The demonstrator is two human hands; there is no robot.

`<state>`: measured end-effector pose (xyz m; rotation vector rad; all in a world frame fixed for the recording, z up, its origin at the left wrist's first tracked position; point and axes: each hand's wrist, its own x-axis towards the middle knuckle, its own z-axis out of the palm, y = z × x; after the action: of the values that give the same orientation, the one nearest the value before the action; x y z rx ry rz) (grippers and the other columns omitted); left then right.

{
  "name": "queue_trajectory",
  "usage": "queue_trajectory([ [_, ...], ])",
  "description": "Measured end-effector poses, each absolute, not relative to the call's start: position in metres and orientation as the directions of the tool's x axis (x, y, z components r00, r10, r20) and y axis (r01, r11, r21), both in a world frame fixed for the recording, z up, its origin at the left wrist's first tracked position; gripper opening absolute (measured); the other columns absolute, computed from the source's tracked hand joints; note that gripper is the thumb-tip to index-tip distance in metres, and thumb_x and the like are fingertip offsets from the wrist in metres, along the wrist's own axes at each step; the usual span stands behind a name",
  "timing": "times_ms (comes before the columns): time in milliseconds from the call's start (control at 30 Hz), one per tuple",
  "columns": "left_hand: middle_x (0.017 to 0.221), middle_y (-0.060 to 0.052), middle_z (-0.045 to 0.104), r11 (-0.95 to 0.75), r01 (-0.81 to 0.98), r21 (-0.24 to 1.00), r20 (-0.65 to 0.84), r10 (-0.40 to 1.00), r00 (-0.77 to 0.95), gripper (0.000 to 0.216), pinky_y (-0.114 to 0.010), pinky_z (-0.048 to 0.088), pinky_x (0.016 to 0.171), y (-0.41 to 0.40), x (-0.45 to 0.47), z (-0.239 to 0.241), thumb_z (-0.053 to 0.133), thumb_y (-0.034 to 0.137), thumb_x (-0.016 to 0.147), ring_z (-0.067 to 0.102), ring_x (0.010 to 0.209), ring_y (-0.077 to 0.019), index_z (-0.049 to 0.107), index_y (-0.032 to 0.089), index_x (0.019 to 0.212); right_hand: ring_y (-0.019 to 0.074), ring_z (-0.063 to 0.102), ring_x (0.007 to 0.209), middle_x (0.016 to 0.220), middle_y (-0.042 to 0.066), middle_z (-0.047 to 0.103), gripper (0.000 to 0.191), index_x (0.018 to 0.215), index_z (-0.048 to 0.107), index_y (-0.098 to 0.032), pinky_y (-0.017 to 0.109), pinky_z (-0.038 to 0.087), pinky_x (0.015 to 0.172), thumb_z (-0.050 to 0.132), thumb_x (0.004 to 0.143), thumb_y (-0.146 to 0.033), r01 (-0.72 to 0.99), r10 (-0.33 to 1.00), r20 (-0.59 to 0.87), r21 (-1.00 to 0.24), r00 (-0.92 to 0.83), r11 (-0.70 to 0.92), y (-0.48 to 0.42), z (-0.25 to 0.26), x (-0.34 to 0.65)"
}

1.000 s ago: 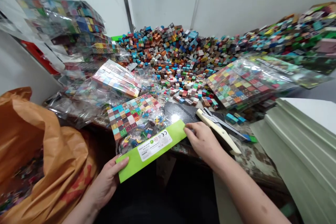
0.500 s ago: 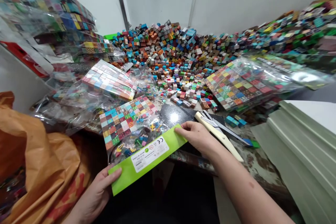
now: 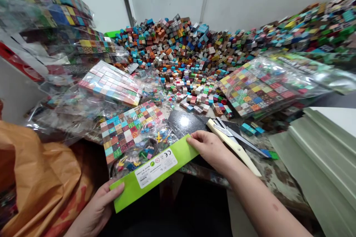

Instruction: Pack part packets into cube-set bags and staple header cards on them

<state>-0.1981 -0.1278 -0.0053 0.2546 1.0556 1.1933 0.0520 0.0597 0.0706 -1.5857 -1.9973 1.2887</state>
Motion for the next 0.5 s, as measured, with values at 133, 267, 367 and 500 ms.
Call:
queue_trajectory([
  [133, 0.107, -0.011, 0.063, 0.409, -0.617, 0.672, -0.541, 0.841, -0.032, 0.038, -0.039, 0.043, 0.09, -0.126, -0.198, -0.003, 0.061, 0.024, 0.076, 0.057, 0.1, -0.0266, 0.056, 0.014, 0.113, 0.0194, 0.052, 0.08, 0.088, 0.008, 0.056, 0.015, 0.086, 0.059, -0.015, 0.03, 0.04, 0.069, 0.046, 0.082, -0.023, 0.76, 0.837, 0.18, -0.354, -0.516, 0.545, 0.055, 0.075, 0.051],
  [267, 0.106, -0.01, 0.064, 0.41, -0.611, 0.677, -0.543, 0.839, -0.038, 0.038, -0.038, 0.044, 0.088, -0.125, -0.197, 0.0, 0.061, 0.024, 0.076, 0.058, 0.099, -0.0258, 0.057, 0.015, 0.113, 0.0174, 0.051, 0.075, 0.083, 0.006, 0.058, 0.01, 0.079, 0.06, -0.016, 0.029, 0.035, 0.066, 0.051, 0.078, -0.011, 0.633, 0.626, 0.109, 0.04, -0.772, 0.773, 0.051, 0.081, 0.048],
  [367, 0.104, -0.01, 0.065, 0.414, -0.613, 0.673, -0.546, 0.837, -0.033, 0.033, -0.037, 0.044, 0.089, -0.126, -0.197, 0.0, 0.061, 0.023, 0.076, 0.059, 0.097, -0.025, 0.059, 0.015, 0.109, 0.019, 0.049, 0.072, 0.078, 0.005, 0.057, 0.006, 0.074, 0.059, -0.016, 0.031, 0.03, 0.062, 0.059, 0.071, -0.011, 0.501, 0.511, 0.024, 0.246, -0.859, 0.83, 0.053, 0.086, 0.044],
  [500, 0.104, -0.012, 0.065, 0.41, -0.62, 0.67, -0.542, 0.84, -0.03, 0.033, -0.038, 0.044, 0.088, -0.127, -0.196, 0.001, 0.06, 0.022, 0.077, 0.06, 0.095, -0.0256, 0.059, 0.013, 0.108, 0.0194, 0.047, 0.067, 0.073, 0.006, 0.055, 0.008, 0.069, 0.059, -0.016, 0.032, 0.025, 0.057, 0.055, 0.074, -0.011, 0.314, 0.37, -0.077, 0.387, -0.926, 0.867, 0.059, 0.091, 0.032],
])
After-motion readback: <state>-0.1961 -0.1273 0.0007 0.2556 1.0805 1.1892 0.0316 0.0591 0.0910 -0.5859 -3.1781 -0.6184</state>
